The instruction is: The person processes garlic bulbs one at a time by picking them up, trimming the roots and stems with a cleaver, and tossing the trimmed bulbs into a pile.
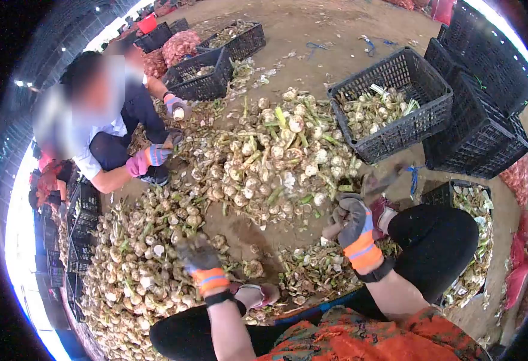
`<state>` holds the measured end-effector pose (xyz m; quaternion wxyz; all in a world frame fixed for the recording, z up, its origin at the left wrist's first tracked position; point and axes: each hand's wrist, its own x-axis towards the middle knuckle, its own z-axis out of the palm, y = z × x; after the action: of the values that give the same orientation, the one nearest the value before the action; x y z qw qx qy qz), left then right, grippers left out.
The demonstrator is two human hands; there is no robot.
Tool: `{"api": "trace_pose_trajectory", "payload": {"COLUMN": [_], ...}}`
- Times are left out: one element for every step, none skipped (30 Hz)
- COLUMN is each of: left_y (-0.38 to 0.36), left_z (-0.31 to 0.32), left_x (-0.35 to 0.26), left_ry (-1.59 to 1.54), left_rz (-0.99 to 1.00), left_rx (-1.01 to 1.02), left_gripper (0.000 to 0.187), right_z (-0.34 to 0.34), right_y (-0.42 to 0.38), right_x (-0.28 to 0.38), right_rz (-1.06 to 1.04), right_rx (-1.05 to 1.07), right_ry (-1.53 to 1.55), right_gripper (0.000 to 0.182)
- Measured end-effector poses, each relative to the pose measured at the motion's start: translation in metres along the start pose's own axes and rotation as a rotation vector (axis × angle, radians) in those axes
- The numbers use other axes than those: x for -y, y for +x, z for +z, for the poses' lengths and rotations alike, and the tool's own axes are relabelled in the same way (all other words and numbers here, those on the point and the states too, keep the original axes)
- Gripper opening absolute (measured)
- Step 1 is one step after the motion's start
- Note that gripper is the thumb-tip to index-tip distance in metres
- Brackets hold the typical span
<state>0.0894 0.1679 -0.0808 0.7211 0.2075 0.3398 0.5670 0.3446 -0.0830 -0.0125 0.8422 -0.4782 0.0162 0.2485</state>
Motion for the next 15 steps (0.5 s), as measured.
{"api": "trace_pose_trajectory", "payload": {"left_y": [-0.021,-0.017,-0.022,-0.017,-0.016,-0.014,-0.002,-0.005,-0.013,-0.029,-0.035,-0.037,-0.038,-0.039,-0.041], "left_z": [0.031,0.022,0.032,0.024,0.028,0.034,0.029,0.050,0.066,0.110,0.114,0.123,0.139,0.153,0.162], "left_x": [0.038,0.083,0.121,0.161,0.202,0.226,0.267,0.285,0.297,0.287,0.298,0.313,0.318,0.319,0.317], "left_ry": [0.028,0.060,0.166,0.105,0.069,0.189,0.366,0.540,0.624,0.706,1.241,1.300,1.478,1.649,1.641], "left_rz": [-0.313,-0.470,-0.610,-0.771,-0.796,-0.817,-0.676,-0.531,-0.370,-0.207,0.052,0.062,0.014,-0.030,0.008], "left_rx": [-0.024,0.021,0.093,0.201,0.065,0.102,0.099,0.093,0.160,0.226,0.353,0.330,0.324,0.316,0.383], "left_gripper": [0.028,0.023,0.022,0.020,0.015,0.015,0.017,0.021,0.030,0.041,0.061,0.073,0.075,0.077,0.078], "right_z": [0.002,-0.001,-0.002,-0.001,0.000,0.001,0.002,-0.004,-0.013,-0.020,-0.024,-0.025,-0.024,-0.023,-0.023], "right_y": [-0.001,-0.004,-0.006,-0.007,-0.009,-0.007,-0.004,0.001,0.004,0.006,0.000,0.001,0.003,0.005,-0.002], "right_x": [0.002,0.001,0.000,0.002,0.004,0.009,0.018,0.014,0.008,0.004,0.003,0.004,0.006,0.009,0.014], "right_rz": [-0.004,-0.073,-0.145,-0.151,-0.089,-0.033,0.113,0.111,0.018,-0.073,-0.110,-0.109,-0.163,-0.225,-0.050], "right_rx": [-0.008,0.026,0.064,0.060,0.057,0.056,0.030,0.024,0.006,-0.011,0.120,0.114,0.169,0.229,0.277], "right_ry": [0.002,-0.087,-0.179,-0.183,-0.078,0.027,0.054,0.048,-0.121,-0.288,-0.243,-0.245,-0.405,-0.565,-0.533], "right_gripper": [0.021,0.021,0.021,0.021,0.019,0.018,0.016,0.016,0.013,0.014,0.013,0.013,0.012,0.012,0.014]}}
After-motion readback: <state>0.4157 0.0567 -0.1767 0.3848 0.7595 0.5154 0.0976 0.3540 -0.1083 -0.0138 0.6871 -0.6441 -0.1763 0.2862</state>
